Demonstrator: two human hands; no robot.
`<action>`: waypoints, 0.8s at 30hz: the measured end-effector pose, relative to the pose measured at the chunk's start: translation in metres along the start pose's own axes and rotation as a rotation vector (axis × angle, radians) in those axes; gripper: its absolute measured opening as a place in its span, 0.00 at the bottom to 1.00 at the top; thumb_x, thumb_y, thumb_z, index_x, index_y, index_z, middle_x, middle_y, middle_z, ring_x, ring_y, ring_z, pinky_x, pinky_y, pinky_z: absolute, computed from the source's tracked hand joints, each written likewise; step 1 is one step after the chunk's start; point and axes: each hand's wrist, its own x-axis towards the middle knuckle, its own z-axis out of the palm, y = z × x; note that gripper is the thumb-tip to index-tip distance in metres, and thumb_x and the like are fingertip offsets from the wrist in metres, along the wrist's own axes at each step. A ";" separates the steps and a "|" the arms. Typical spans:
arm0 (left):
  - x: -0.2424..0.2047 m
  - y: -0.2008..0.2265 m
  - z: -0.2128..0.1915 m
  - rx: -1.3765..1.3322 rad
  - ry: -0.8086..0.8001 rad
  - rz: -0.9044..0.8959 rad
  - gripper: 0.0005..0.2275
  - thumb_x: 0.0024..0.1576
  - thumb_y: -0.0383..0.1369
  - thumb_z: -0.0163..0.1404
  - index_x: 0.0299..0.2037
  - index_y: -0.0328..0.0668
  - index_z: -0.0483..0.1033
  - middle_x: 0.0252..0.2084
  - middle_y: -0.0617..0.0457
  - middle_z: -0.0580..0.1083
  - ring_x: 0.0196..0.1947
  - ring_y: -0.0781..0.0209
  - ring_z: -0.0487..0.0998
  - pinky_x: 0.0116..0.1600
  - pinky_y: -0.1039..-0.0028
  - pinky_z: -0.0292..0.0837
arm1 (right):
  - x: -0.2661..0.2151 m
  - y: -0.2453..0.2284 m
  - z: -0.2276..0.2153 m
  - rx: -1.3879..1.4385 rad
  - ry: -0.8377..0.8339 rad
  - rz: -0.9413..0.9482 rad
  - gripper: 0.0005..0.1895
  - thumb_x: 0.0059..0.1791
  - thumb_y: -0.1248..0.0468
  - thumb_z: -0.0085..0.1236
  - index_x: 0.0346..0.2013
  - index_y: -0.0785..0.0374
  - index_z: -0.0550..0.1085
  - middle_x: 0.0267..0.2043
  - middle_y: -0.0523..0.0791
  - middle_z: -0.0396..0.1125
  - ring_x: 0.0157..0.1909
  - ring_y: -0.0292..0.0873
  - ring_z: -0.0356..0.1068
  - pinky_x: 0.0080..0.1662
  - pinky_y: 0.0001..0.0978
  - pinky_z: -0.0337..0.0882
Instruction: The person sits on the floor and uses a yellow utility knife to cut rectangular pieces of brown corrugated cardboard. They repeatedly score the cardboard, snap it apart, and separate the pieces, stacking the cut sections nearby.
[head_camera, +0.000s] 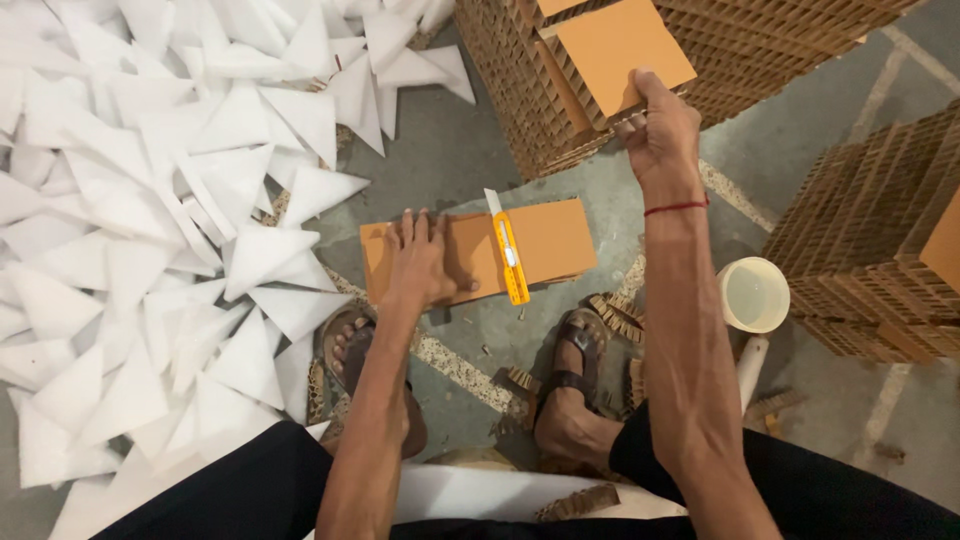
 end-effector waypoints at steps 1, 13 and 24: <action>-0.001 -0.001 0.001 0.007 0.000 0.010 0.61 0.31 0.60 0.68 0.74 0.38 0.51 0.75 0.34 0.48 0.77 0.32 0.41 0.76 0.41 0.31 | 0.000 -0.002 -0.001 -0.018 0.012 0.012 0.13 0.49 0.67 0.64 0.44 0.71 0.75 0.37 0.45 0.73 0.32 0.38 0.73 0.29 0.31 0.71; -0.003 0.004 -0.028 0.256 -0.277 0.062 0.76 0.20 0.64 0.70 0.75 0.36 0.31 0.76 0.31 0.39 0.76 0.29 0.36 0.74 0.43 0.30 | -0.038 -0.034 0.011 -0.556 -0.128 -0.147 0.22 0.51 0.54 0.65 0.42 0.74 0.76 0.31 0.46 0.71 0.26 0.37 0.74 0.29 0.30 0.79; -0.010 -0.010 -0.013 0.354 0.030 0.200 0.62 0.25 0.46 0.69 0.74 0.37 0.47 0.64 0.37 0.60 0.65 0.37 0.58 0.70 0.49 0.46 | -0.152 0.131 -0.034 -1.338 -0.198 -0.235 0.33 0.38 0.51 0.75 0.49 0.68 0.74 0.34 0.52 0.75 0.35 0.51 0.77 0.40 0.41 0.75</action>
